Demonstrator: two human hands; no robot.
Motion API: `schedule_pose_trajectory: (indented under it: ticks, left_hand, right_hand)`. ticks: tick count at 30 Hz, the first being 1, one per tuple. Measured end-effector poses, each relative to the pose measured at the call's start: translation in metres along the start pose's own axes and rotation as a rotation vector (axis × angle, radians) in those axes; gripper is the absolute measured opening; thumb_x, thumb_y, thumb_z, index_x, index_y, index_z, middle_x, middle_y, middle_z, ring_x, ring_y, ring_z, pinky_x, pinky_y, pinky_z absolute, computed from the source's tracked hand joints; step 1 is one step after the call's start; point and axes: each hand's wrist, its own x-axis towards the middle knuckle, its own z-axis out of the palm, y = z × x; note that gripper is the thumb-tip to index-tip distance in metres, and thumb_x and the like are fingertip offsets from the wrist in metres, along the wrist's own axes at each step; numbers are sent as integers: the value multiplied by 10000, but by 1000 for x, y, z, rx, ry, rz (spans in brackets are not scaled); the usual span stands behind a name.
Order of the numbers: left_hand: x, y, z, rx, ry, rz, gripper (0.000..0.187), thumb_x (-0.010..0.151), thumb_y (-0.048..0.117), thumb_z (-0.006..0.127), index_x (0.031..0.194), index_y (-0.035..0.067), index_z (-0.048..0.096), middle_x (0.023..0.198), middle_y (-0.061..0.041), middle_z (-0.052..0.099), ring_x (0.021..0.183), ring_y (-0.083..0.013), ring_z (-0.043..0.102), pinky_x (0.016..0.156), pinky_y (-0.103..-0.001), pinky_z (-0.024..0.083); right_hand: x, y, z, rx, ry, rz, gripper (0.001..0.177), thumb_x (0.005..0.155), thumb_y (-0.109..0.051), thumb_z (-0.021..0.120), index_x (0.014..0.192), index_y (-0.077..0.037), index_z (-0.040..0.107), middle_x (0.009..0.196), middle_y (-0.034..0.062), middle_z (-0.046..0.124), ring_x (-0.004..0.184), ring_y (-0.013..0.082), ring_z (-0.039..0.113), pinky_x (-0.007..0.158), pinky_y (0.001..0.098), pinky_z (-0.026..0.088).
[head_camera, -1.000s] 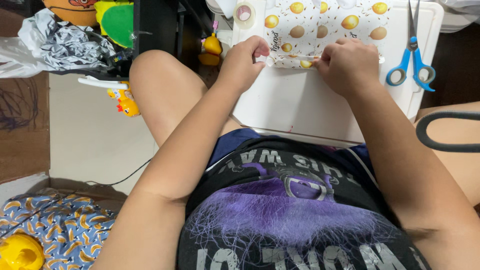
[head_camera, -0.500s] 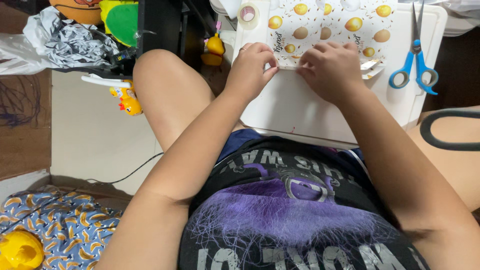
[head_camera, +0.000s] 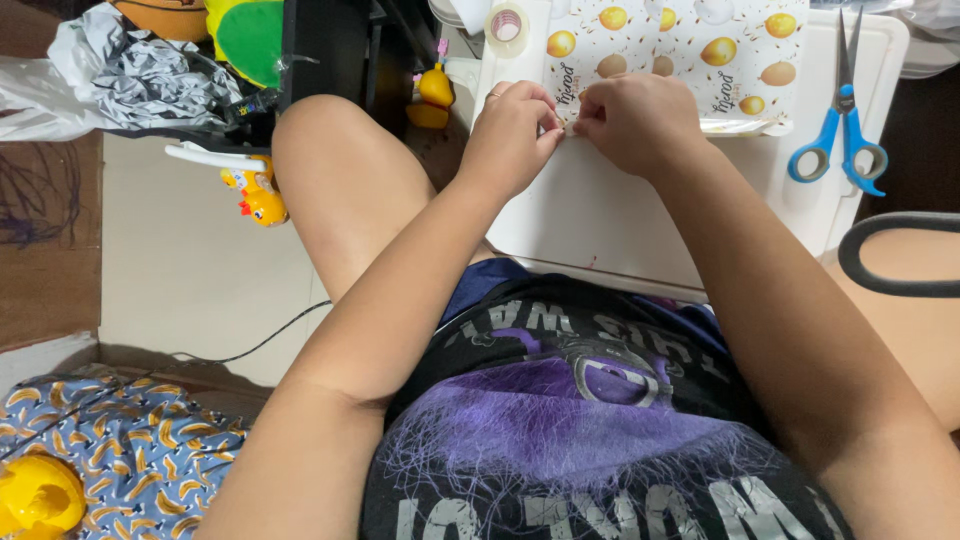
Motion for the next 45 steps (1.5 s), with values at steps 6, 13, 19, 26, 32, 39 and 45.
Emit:
schedule_pose_trajectory:
  ticks: [6, 13, 19, 26, 32, 39, 45]
  left_hand:
    - [1, 3, 6, 33, 40, -41, 100, 777, 106, 784, 718, 67, 714, 1016, -62, 682, 1065, -310, 606, 919, -412, 522]
    - [6, 6, 10, 55, 45, -85, 112, 764, 103, 764, 672, 83, 703, 981, -70, 679, 1054, -322, 608, 914, -426, 524]
    - [2, 17, 2, 73, 25, -121, 119, 746, 123, 784, 814, 76, 698, 968, -100, 653, 1039, -355, 587, 857, -452, 516]
    - [-2, 10, 4, 158, 41, 188, 48, 836, 78, 709, 850, 123, 719, 943, -16, 684, 983, -287, 646, 816, -418, 548]
    - [-1, 8, 10, 340, -9, 370, 42, 807, 66, 660, 801, 63, 701, 910, -78, 686, 949, -290, 664, 798, -425, 564]
    - [-4, 4, 39, 319, -85, 251, 124, 938, 102, 619, 996, -2, 653, 977, -169, 662, 807, -309, 671, 683, -432, 585]
    - [-4, 11, 31, 437, -127, 424, 166, 882, 62, 612, 1036, 25, 662, 1020, -143, 651, 1004, -311, 683, 773, -401, 613]
  right_hand:
    - [-1, -1, 4, -22, 74, -19, 165, 858, -331, 788, 851, -167, 769, 812, 57, 731, 759, 292, 695, 675, 442, 514]
    - [1, -2, 6, -63, 71, 25, 242, 834, -400, 822, 807, -171, 749, 756, 57, 719, 716, 290, 692, 654, 435, 512]
    - [3, -1, 5, -98, 58, 91, 304, 797, -454, 841, 795, -169, 734, 736, 57, 709, 700, 281, 687, 634, 422, 508]
    - [-1, 4, 3, -127, 71, 92, 342, 797, -498, 846, 800, -174, 737, 724, 52, 711, 700, 267, 687, 634, 414, 494]
    - [-28, 32, -6, -165, 146, 61, 187, 792, -388, 827, 822, -208, 785, 747, 17, 732, 746, 247, 699, 699, 419, 503]
    - [-60, 69, -20, -164, 66, 232, 217, 890, -414, 795, 923, -200, 812, 828, 35, 743, 804, 262, 692, 728, 433, 499]
    - [-68, 73, -20, -187, 102, 270, 254, 873, -436, 810, 878, -182, 818, 808, 43, 749, 832, 271, 688, 725, 447, 489]
